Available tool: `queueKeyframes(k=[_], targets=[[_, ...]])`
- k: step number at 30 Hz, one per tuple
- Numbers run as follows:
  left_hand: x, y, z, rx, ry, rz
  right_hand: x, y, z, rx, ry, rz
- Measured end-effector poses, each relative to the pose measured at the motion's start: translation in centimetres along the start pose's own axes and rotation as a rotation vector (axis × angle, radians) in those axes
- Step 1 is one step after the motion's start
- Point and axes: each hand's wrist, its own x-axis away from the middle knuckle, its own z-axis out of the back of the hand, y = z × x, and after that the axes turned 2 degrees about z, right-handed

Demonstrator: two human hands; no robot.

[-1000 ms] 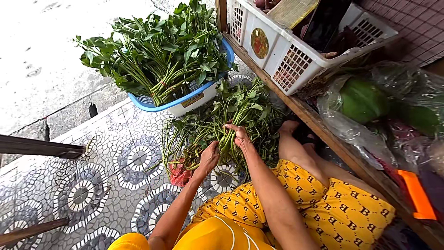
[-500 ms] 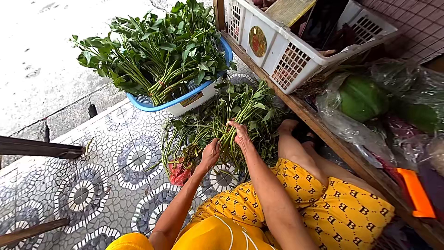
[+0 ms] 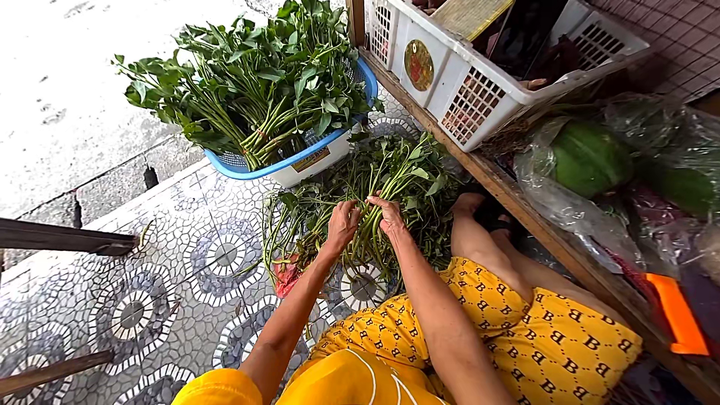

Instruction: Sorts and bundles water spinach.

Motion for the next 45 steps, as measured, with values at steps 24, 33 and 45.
queueKeyframes(k=[24,33,45], targets=[[-12.9,2.3,5.1,-0.837,-0.305,-1.172,0.4,0.2,-0.1,0.167,-0.013,-0.049],[-9.9,2.8,6.0,-0.468,0.321,-0.294,0.7,0.1,0.1,0.166,-0.052,-0.087],[-0.2,-0.9,0.1,-0.015,-0.097,0.097,0.3,0.1,0.6,0.146,0.025,-0.080]])
